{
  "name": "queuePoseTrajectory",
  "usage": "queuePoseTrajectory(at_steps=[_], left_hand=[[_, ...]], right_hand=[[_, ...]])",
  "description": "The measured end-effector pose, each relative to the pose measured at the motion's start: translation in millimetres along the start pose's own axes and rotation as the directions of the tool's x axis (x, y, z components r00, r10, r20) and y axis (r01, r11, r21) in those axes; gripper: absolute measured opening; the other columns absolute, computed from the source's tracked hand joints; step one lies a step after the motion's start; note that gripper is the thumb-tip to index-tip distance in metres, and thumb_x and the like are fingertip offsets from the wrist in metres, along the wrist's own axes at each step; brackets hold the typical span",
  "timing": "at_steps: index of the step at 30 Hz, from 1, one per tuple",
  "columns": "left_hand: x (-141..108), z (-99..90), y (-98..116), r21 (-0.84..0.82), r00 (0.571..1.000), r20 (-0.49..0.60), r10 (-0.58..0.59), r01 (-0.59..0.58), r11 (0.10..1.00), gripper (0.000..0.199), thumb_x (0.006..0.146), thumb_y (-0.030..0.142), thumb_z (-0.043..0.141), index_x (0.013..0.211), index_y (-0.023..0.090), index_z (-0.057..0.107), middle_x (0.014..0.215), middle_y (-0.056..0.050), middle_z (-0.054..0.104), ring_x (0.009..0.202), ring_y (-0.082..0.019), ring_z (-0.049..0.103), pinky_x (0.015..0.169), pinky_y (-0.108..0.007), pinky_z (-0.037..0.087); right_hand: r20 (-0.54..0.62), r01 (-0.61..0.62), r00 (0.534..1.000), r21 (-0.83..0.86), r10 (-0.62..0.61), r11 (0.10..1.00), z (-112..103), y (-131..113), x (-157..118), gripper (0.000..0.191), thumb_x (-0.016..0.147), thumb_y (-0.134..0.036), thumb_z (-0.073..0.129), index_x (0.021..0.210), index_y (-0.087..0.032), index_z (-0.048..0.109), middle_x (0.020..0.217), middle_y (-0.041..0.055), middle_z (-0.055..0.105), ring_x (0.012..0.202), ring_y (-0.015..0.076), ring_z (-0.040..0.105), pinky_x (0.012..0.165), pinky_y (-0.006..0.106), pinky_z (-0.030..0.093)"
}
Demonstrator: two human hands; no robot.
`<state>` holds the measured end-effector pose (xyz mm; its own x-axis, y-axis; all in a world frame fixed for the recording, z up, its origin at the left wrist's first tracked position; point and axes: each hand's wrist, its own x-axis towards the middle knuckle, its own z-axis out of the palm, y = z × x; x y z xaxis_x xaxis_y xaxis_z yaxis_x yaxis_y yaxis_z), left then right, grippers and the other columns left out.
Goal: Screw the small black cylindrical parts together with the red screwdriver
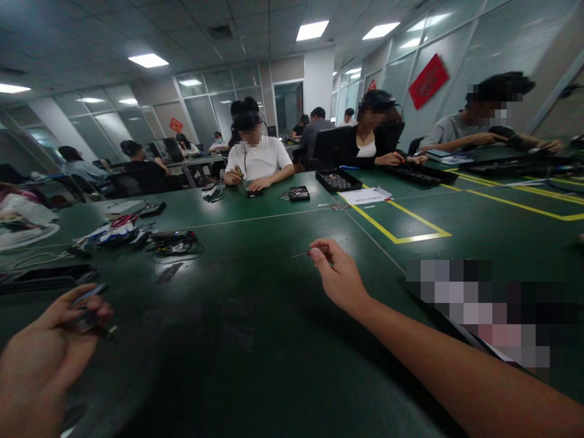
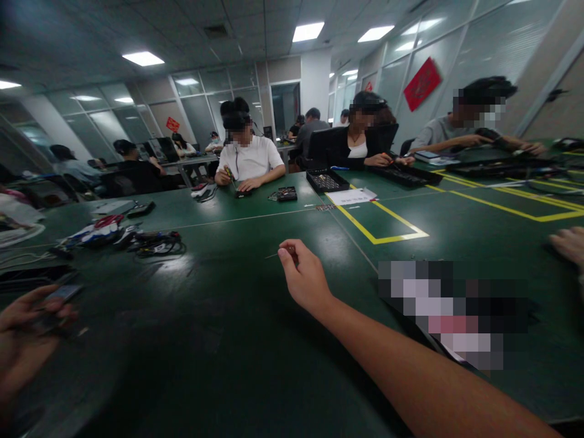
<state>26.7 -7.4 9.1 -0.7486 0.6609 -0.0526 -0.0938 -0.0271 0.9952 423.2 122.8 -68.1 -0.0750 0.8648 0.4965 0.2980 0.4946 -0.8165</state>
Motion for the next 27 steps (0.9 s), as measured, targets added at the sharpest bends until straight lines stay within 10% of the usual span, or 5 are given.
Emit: queuePoseTrajectory(at_steps=[8, 13, 18, 27], left_hand=[[-17, 106.2, -13, -0.085, 0.919, 0.393, 0.036, -0.003, 0.996, 0.036, 0.060, 0.004, 0.052, 0.092, 0.014, 0.064, 0.066, -0.001, 0.055, 0.063, -0.013, 0.051, 0.058, -0.018, 0.046], [-43, 166.3, -35, -0.013, 0.723, 0.687, 0.068, -0.082, 0.997, 0.036, 0.063, 0.014, 0.055, 0.099, 0.014, 0.064, 0.075, -0.003, 0.056, 0.070, -0.015, 0.052, 0.065, -0.024, 0.044], [-57, 216.6, -71, 0.086, 0.549, 0.806, 0.221, -0.478, 0.874, 0.058, 0.061, 0.001, 0.054, 0.116, 0.019, 0.053, 0.096, -0.002, 0.059, 0.088, -0.017, 0.057, 0.082, -0.029, 0.046], [-44, 227.1, -127, 0.143, 0.387, 0.867, 0.312, -0.794, 0.590, 0.040, 0.082, 0.002, 0.062, 0.116, 0.021, 0.064, 0.117, -0.007, 0.069, 0.112, -0.024, 0.063, 0.103, -0.042, 0.048]], right_hand=[[-0.019, 0.033, 0.999, -0.036, -0.034, 0.999, -2, -3, 1, 0.020, 0.098, -0.038, 0.051, 0.105, -0.023, 0.063, 0.091, 0.0035, 0.068, 0.082, 0.0202, 0.064, 0.076, 0.034, 0.049], [-0.079, 0.017, 0.997, -0.041, -0.020, 0.999, -4, -6, 2, 0.023, 0.098, -0.041, 0.052, 0.106, -0.024, 0.065, 0.089, 0.0030, 0.069, 0.082, 0.0210, 0.065, 0.075, 0.034, 0.049], [-0.093, 0.009, 0.996, -0.047, -0.013, 0.999, -4, -5, 2, 0.023, 0.095, -0.039, 0.054, 0.109, -0.024, 0.066, 0.090, 0.0039, 0.071, 0.082, 0.0221, 0.066, 0.077, 0.036, 0.051], [-0.040, -0.015, 0.999, -0.087, 0.011, 0.996, -7, -11, 2, 0.033, 0.096, -0.049, 0.054, 0.089, -0.022, 0.071, 0.076, 0.0026, 0.070, 0.067, 0.0197, 0.064, 0.063, 0.032, 0.047]])
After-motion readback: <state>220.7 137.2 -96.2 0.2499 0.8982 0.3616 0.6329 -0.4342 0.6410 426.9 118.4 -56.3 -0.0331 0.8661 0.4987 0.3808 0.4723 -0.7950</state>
